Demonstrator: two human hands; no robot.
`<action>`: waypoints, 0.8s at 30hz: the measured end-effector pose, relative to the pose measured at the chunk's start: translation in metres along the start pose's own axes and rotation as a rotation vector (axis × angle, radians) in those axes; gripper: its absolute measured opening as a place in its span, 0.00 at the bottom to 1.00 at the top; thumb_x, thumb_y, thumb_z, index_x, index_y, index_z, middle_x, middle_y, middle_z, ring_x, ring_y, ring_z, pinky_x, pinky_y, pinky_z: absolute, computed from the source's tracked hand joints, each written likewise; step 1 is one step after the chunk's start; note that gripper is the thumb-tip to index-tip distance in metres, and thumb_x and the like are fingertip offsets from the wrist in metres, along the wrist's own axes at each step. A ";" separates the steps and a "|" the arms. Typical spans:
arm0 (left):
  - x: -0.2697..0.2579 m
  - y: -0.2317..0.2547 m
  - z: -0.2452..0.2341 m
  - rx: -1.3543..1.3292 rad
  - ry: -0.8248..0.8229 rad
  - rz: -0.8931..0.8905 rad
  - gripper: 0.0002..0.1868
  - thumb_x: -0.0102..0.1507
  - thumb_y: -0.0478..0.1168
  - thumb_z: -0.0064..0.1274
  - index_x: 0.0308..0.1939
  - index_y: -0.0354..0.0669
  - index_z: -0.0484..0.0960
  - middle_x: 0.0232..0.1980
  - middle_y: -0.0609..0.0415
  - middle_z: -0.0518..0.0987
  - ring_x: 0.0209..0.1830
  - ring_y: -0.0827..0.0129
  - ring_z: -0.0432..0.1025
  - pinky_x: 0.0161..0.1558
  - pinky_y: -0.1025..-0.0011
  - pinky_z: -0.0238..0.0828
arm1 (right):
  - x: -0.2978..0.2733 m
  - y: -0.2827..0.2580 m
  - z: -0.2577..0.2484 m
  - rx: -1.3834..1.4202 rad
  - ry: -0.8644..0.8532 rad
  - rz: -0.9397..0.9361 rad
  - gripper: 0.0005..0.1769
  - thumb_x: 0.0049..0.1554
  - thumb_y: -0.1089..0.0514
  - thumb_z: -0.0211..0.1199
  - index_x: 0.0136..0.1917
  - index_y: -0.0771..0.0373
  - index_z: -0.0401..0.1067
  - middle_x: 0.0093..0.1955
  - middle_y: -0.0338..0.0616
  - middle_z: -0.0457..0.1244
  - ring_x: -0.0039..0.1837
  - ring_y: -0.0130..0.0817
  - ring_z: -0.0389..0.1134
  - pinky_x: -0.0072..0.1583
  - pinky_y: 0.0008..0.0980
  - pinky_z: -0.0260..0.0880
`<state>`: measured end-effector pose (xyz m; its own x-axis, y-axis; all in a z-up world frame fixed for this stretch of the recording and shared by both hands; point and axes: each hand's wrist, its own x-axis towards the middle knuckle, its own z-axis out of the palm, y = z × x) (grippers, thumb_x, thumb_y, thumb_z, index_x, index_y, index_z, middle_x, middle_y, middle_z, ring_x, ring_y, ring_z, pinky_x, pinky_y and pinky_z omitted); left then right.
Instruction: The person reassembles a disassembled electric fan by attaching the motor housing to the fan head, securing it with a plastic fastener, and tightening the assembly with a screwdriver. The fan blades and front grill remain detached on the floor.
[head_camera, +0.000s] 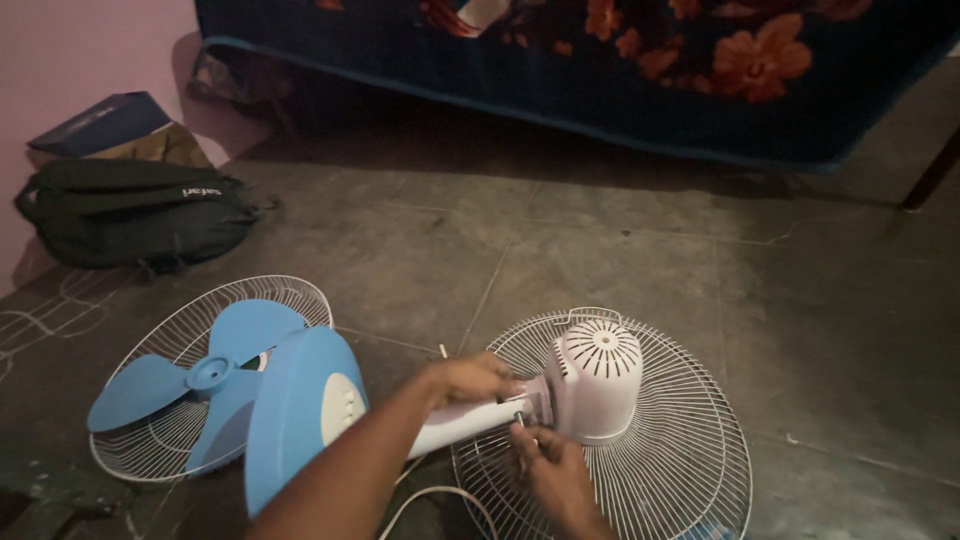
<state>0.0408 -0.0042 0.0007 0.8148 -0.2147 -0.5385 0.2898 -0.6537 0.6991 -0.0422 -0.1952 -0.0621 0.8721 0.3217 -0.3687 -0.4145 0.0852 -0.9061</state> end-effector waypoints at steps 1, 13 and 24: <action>0.003 0.004 -0.004 -0.014 -0.055 -0.006 0.19 0.66 0.50 0.55 0.56 0.43 0.82 0.50 0.54 0.84 0.48 0.69 0.76 0.51 0.67 0.73 | 0.002 0.003 0.000 0.007 0.000 -0.017 0.18 0.60 0.48 0.63 0.39 0.66 0.77 0.29 0.41 0.65 0.29 0.28 0.62 0.34 0.29 0.62; 0.000 0.017 -0.011 -0.080 -0.187 0.008 0.24 0.63 0.43 0.57 0.62 0.37 0.80 0.54 0.46 0.83 0.50 0.64 0.76 0.50 0.63 0.74 | 0.005 0.007 0.002 0.044 0.033 -0.012 0.19 0.61 0.50 0.62 0.40 0.70 0.78 0.27 0.42 0.65 0.28 0.28 0.62 0.33 0.29 0.61; 0.004 0.010 -0.008 -0.062 -0.180 0.018 0.30 0.62 0.46 0.57 0.68 0.43 0.74 0.62 0.49 0.79 0.60 0.64 0.72 0.60 0.64 0.68 | -0.009 -0.005 0.025 -0.955 0.428 -0.556 0.15 0.60 0.50 0.56 0.51 0.64 0.70 0.27 0.58 0.68 0.31 0.55 0.72 0.34 0.53 0.71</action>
<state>0.0513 -0.0061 0.0094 0.7183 -0.3560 -0.5977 0.3112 -0.6040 0.7337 -0.0539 -0.1750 -0.0490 0.9625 0.1057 0.2497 0.2528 -0.6830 -0.6853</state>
